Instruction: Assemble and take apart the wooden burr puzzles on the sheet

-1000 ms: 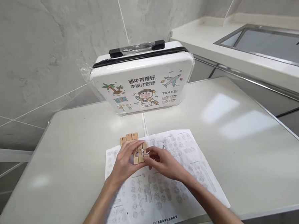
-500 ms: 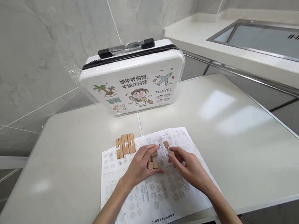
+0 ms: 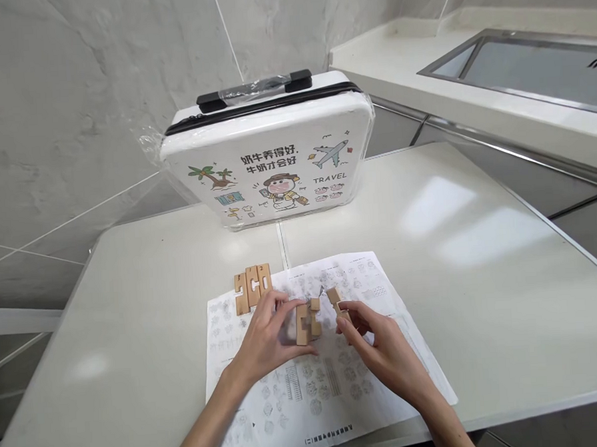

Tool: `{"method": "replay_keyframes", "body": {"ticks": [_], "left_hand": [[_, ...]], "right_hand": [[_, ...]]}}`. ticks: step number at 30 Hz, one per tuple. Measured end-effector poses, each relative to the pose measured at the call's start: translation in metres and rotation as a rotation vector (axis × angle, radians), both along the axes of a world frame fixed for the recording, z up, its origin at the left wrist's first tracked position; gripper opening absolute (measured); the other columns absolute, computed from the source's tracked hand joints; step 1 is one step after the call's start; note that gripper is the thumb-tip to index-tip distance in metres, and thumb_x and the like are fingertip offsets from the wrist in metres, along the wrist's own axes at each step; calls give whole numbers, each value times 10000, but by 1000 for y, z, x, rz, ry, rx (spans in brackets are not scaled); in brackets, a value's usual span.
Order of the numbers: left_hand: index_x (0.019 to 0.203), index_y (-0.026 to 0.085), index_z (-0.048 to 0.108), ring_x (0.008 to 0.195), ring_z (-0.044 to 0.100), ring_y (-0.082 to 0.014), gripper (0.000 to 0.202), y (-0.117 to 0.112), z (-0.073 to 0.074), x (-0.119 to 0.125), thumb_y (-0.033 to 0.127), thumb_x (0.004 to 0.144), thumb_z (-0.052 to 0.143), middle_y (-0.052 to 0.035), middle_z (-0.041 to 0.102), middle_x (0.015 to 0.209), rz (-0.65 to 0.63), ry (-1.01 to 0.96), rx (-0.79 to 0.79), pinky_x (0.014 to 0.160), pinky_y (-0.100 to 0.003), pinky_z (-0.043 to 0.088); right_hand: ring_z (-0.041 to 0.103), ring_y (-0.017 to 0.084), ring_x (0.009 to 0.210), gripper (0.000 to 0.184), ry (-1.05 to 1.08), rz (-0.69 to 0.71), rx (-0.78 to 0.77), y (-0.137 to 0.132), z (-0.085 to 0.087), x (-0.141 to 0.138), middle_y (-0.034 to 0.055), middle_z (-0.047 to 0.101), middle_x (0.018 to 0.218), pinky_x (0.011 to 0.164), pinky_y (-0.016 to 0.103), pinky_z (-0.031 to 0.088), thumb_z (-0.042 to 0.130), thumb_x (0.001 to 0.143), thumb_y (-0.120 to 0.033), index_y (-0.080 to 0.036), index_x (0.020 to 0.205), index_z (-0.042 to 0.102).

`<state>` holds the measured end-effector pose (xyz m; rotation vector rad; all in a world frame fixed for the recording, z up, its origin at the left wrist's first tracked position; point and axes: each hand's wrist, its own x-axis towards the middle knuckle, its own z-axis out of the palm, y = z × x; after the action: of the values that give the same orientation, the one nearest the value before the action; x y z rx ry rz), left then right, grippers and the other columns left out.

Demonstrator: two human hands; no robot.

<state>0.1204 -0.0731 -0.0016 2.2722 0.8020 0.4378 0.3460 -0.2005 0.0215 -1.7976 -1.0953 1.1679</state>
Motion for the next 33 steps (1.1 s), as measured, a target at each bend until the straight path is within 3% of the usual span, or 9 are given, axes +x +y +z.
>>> {"method": "replay_keyframes", "body": {"ticks": [4,7,12,18,26,33], "left_hand": [[1415,289,606,764,566,-183,903,-3,3,-8,659,660,935,-5,615,920,101,-123,-425,702,-308,505],[1425,272,596,731,547,-161,909,-3,6,-12,597,662,967,20,605,857,132,-200,-605,669,-277,449],[1433,279,584,757,577,-162,870,0,5,-16,505,692,981,11,659,880,95,-202,-652,722,-292,457],[1436,297,582,831,661,-201,827,0,-2,-20,462,721,964,-22,718,953,43,-210,-702,758,-321,507],[1409,313,609,899,681,-212,826,-1,-2,-23,429,684,987,-16,716,1003,56,-263,-759,839,-348,542],[1384,279,638,907,680,-220,832,-2,-5,-22,454,654,997,-37,741,1038,29,-264,-748,815,-347,555]], "right_hand": [[677,224,792,393,-4,57,54,0,6,-8,66,747,932,595,305,495,526,1071,-579,-242,1221,661],[666,222,808,377,-4,109,112,1,8,-15,63,721,928,674,324,529,521,1085,-540,-230,1240,668],[654,201,787,305,77,166,121,6,10,-29,41,711,942,657,298,522,512,1104,-491,-254,1274,601],[633,195,737,275,24,226,155,14,10,-40,18,696,855,675,302,514,503,1109,-466,-260,1222,645],[645,181,692,237,-18,62,197,17,-5,-56,25,713,827,604,271,495,533,1097,-460,-239,1101,619],[622,159,572,342,23,6,148,19,-5,-59,11,698,734,549,258,487,518,1100,-536,-233,967,609]]}}
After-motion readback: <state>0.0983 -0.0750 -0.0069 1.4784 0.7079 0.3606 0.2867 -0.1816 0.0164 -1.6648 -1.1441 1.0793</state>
